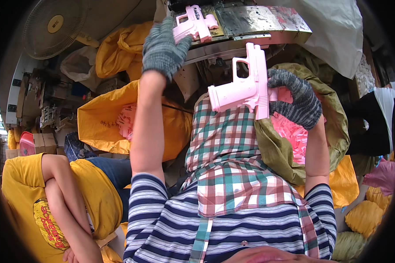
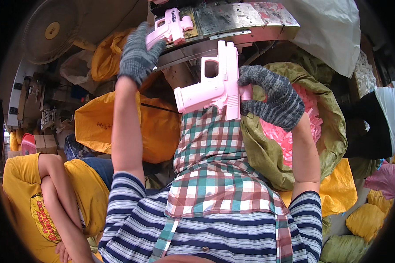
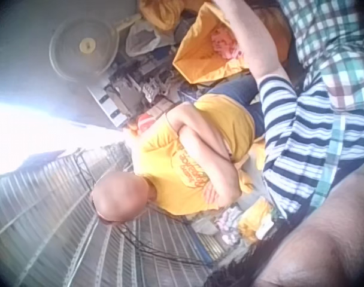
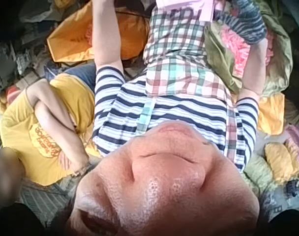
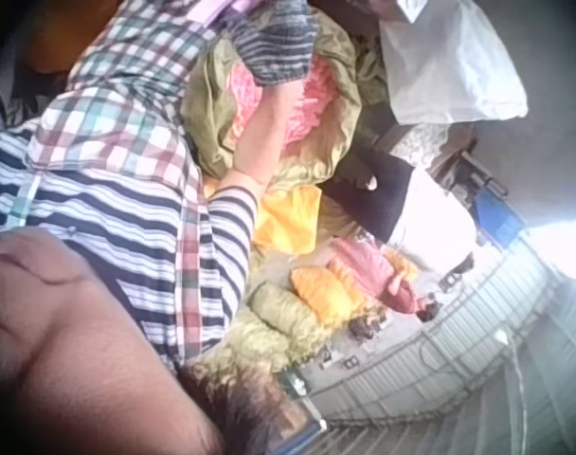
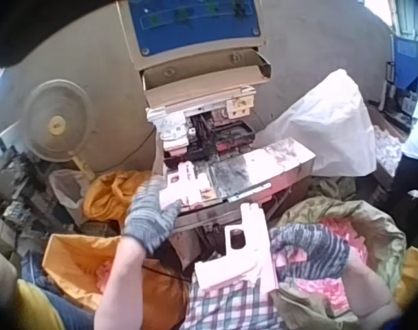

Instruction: Assembling pink plastic toy guns using an assembly jig in a manufacturing workshop.

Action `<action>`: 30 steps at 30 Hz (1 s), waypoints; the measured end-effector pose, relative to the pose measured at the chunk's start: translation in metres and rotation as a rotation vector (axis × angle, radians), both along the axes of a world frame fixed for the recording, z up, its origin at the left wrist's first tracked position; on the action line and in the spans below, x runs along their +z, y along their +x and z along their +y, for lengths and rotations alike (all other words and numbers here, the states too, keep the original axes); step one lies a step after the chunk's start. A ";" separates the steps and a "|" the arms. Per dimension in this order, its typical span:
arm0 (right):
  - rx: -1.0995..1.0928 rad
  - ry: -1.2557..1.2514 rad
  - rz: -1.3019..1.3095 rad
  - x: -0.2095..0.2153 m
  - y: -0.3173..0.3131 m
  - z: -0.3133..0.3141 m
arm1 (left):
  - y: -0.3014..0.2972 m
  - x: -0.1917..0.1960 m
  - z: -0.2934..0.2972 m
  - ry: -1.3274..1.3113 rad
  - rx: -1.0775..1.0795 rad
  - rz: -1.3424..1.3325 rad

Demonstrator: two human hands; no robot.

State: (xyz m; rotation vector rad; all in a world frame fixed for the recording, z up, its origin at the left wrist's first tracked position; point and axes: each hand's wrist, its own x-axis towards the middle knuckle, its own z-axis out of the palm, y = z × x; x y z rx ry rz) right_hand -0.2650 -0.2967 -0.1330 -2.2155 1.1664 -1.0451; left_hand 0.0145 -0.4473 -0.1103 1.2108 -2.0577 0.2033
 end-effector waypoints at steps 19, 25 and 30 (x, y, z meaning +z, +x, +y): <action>0.094 -0.405 0.332 0.004 0.039 -0.193 | 0.176 -0.082 0.111 0.482 0.806 -0.361; 0.090 0.606 -0.166 0.001 -0.024 -0.095 | 0.158 -0.114 0.106 0.516 0.482 -0.208; -0.068 0.891 0.780 -0.118 -0.080 -0.073 | 0.112 -0.114 0.095 0.630 0.193 -0.172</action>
